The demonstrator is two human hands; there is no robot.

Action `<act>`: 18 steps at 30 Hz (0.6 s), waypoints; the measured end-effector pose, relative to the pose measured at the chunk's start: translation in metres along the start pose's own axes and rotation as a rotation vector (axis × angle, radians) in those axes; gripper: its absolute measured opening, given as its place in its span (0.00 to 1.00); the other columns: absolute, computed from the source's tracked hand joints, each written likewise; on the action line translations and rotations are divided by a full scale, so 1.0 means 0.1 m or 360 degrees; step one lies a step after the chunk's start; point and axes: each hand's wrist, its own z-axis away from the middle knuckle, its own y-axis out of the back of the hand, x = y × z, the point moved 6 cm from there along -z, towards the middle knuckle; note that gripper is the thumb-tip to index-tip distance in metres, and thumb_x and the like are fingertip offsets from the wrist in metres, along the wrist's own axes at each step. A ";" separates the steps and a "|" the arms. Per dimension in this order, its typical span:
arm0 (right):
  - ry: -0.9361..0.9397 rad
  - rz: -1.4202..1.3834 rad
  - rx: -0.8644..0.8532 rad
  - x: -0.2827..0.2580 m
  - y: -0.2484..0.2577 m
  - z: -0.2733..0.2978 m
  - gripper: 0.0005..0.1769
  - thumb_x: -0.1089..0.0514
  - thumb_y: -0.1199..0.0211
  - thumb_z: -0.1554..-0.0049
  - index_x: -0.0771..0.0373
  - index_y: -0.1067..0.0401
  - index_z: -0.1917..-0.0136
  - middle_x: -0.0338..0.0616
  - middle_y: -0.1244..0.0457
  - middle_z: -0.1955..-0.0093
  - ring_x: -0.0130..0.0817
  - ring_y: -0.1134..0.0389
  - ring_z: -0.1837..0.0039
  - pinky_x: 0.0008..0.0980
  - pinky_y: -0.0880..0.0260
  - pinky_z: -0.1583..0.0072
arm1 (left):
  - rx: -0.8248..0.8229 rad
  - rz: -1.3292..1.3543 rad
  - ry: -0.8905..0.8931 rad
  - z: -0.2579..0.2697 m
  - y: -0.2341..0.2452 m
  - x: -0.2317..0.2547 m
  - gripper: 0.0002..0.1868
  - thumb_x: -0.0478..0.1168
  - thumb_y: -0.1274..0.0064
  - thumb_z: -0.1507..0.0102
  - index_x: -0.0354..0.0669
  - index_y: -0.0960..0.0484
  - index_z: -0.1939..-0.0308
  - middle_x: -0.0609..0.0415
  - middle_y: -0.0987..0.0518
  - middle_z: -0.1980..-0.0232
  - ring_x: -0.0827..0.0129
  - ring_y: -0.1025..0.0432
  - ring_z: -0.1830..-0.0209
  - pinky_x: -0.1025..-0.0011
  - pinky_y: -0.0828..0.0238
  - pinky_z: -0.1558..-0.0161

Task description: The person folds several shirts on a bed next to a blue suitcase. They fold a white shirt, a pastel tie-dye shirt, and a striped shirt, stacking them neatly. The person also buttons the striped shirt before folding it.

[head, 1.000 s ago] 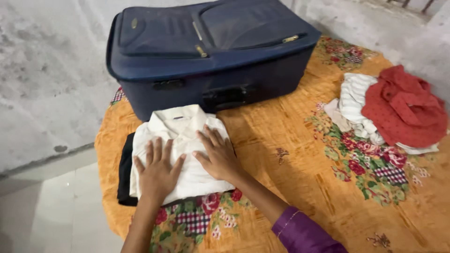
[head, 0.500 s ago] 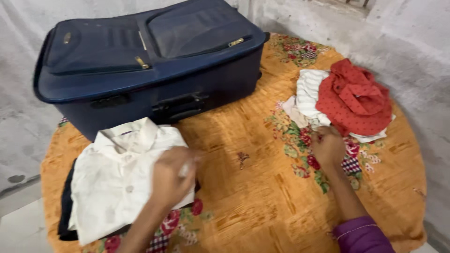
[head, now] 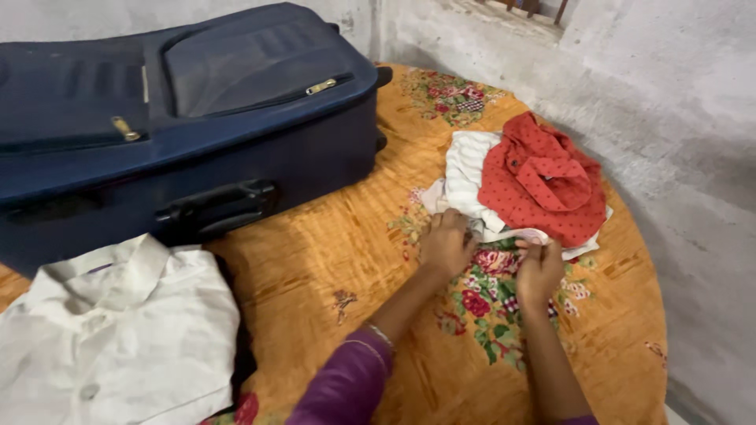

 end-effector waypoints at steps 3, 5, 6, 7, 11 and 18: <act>0.0161 -0.0313 0.0095 0.01 0.05 -0.07 0.06 0.62 0.49 0.29 0.66 0.34 0.47 0.41 0.31 0.50 0.24 0.32 0.51 0.25 0.34 0.52 | 0.0070 -0.0124 0.0026 -0.04 -0.31 0.05 0.21 0.47 0.41 0.48 0.43 0.17 0.53 0.48 0.22 0.51 0.51 0.29 0.48 0.48 0.40 0.46; 0.0203 -0.0248 0.0119 0.04 0.05 -0.07 0.06 0.63 0.49 0.31 0.65 0.33 0.45 0.41 0.33 0.49 0.25 0.30 0.48 0.26 0.31 0.51 | 0.0112 -0.0060 0.0116 -0.06 -0.39 -0.04 0.14 0.46 0.44 0.40 0.45 0.17 0.55 0.50 0.20 0.52 0.53 0.27 0.49 0.51 0.36 0.45; 0.0207 -0.0242 0.0114 0.05 0.07 -0.08 0.06 0.63 0.50 0.31 0.65 0.33 0.44 0.42 0.33 0.47 0.25 0.31 0.48 0.26 0.31 0.50 | 0.0129 -0.0028 0.0167 -0.05 -0.42 -0.08 0.11 0.45 0.46 0.37 0.46 0.17 0.56 0.51 0.20 0.52 0.54 0.26 0.49 0.53 0.33 0.45; 0.0206 -0.0244 0.0106 0.05 0.06 -0.07 0.06 0.64 0.50 0.31 0.65 0.34 0.43 0.42 0.33 0.46 0.25 0.31 0.47 0.25 0.31 0.49 | 0.0188 0.0135 0.0204 -0.04 -0.41 -0.14 0.11 0.46 0.47 0.35 0.44 0.17 0.56 0.50 0.19 0.54 0.52 0.26 0.52 0.53 0.32 0.49; 0.0246 -0.0215 0.0047 -0.16 0.00 0.03 0.10 0.66 0.48 0.29 0.67 0.34 0.35 0.48 0.36 0.42 0.28 0.37 0.47 0.25 0.34 0.46 | 0.0320 0.0547 0.0392 -0.05 -0.33 -0.39 0.12 0.45 0.49 0.32 0.42 0.15 0.57 0.45 0.19 0.64 0.49 0.24 0.65 0.55 0.30 0.63; 0.0622 0.0467 -0.0106 -0.89 -0.15 0.24 0.40 0.67 0.37 0.46 0.66 0.45 0.23 0.57 0.42 0.27 0.47 0.38 0.40 0.39 0.37 0.43 | 0.0191 0.1823 0.0567 -0.28 -0.32 -0.30 0.26 0.46 0.53 0.20 0.29 0.23 0.66 0.53 0.30 0.73 0.69 0.37 0.70 0.66 0.40 0.69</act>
